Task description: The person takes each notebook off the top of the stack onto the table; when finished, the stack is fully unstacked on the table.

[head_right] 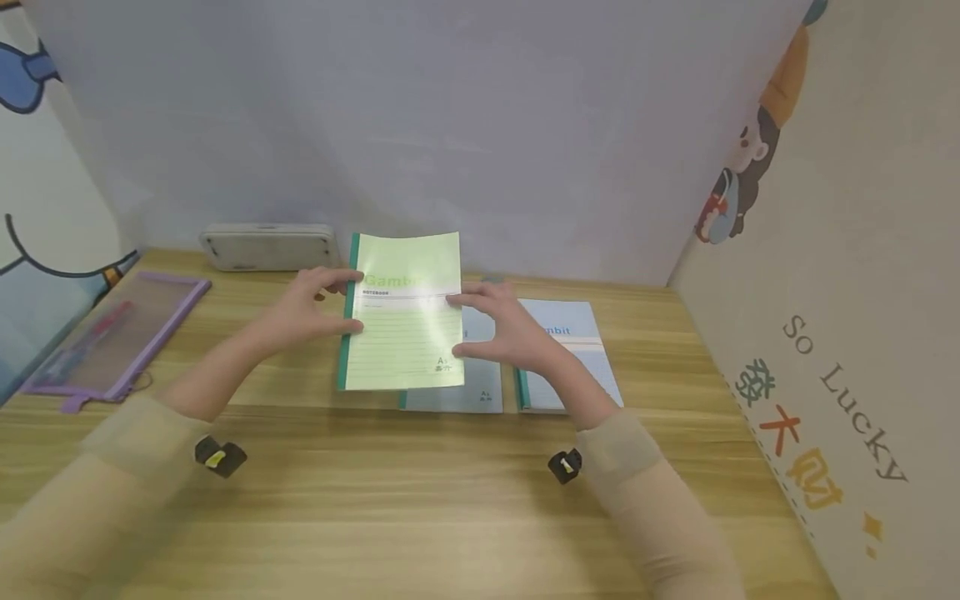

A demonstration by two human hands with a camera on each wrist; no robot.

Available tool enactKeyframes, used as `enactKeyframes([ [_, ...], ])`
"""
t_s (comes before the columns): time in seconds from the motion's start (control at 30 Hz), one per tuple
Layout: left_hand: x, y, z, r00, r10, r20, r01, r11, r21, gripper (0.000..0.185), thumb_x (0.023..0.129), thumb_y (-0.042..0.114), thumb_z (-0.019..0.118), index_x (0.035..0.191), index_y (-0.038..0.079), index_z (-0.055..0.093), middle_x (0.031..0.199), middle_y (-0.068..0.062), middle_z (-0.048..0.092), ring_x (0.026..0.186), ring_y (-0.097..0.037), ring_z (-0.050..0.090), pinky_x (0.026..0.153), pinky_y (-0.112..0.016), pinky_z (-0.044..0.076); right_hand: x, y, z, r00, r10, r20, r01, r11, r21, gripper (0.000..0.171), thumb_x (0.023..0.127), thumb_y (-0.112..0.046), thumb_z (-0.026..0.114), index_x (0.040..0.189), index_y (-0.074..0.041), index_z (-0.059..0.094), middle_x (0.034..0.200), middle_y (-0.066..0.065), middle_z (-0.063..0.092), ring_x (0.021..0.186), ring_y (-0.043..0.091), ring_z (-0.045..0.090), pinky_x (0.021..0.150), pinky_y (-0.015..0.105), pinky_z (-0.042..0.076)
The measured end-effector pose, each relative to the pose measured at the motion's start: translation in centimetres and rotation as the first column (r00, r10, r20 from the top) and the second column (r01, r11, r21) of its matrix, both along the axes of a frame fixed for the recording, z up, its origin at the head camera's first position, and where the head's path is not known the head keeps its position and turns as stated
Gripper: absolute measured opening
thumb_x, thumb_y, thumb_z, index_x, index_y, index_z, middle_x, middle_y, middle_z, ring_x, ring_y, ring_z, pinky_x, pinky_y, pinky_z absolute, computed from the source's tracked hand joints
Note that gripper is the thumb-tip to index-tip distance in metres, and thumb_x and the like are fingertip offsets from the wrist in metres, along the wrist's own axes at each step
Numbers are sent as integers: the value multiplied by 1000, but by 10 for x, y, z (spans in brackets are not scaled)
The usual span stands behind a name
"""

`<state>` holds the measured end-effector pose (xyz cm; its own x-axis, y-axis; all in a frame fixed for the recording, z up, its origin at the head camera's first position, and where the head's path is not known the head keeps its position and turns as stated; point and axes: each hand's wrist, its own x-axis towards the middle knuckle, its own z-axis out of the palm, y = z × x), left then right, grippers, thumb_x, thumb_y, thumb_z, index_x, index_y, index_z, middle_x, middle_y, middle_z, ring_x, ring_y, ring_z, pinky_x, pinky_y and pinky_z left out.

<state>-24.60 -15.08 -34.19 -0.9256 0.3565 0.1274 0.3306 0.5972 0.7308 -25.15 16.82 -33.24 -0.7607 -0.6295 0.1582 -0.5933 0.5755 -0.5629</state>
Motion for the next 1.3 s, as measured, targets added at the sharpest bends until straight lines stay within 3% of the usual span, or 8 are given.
enactKeyframes([
  [0.13,2,-13,-7,999,-11,33,11,1000,-7,73,80,29,77,141,9,42,122,-13,47,117,-35,36,96,-53,33,1,-11,-8,999,-2,41,3,1000,-12,67,81,-31,75,140,-17,47,146,8,36,134,26,29,102,51,35],
  [0.33,4,-33,-21,997,-15,70,18,999,-31,77,79,34,76,142,8,40,124,-15,45,117,-36,36,94,-53,34,2,-32,-27,999,28,36,-28,1000,14,69,81,-32,75,141,-15,46,146,10,38,135,29,30,105,52,32],
  [0.6,-5,-59,-42,996,-65,65,70,995,-69,74,80,33,76,140,5,42,118,-15,49,108,-30,41,87,-45,37,-2,-57,-47,986,7,168,-1,999,-35,71,82,-32,74,144,-17,42,146,7,37,129,27,36,95,48,43],
  [0.8,-12,-71,-58,994,-68,85,76,991,-107,77,79,33,76,139,1,41,117,-18,50,110,-33,43,90,-48,39,-11,-76,-59,986,-16,168,9,999,43,76,79,-36,76,143,-16,42,146,8,38,129,29,37,100,48,39],
  [0.97,-17,-73,-63,992,-56,110,72,986,-153,79,79,30,77,140,-2,38,121,-23,48,117,-39,39,99,-57,34,-19,-88,-67,979,-36,201,20,996,82,75,79,-34,76,143,-16,42,144,9,40,122,29,44,98,45,41],
  [1.3,-31,-74,-74,989,-47,138,80,965,-248,82,78,36,77,141,1,39,123,-22,47,116,-37,35,99,-58,29,-34,-98,-80,972,-100,215,56,977,205,72,80,-35,76,142,-16,44,140,10,45,117,26,47,97,41,42],
])
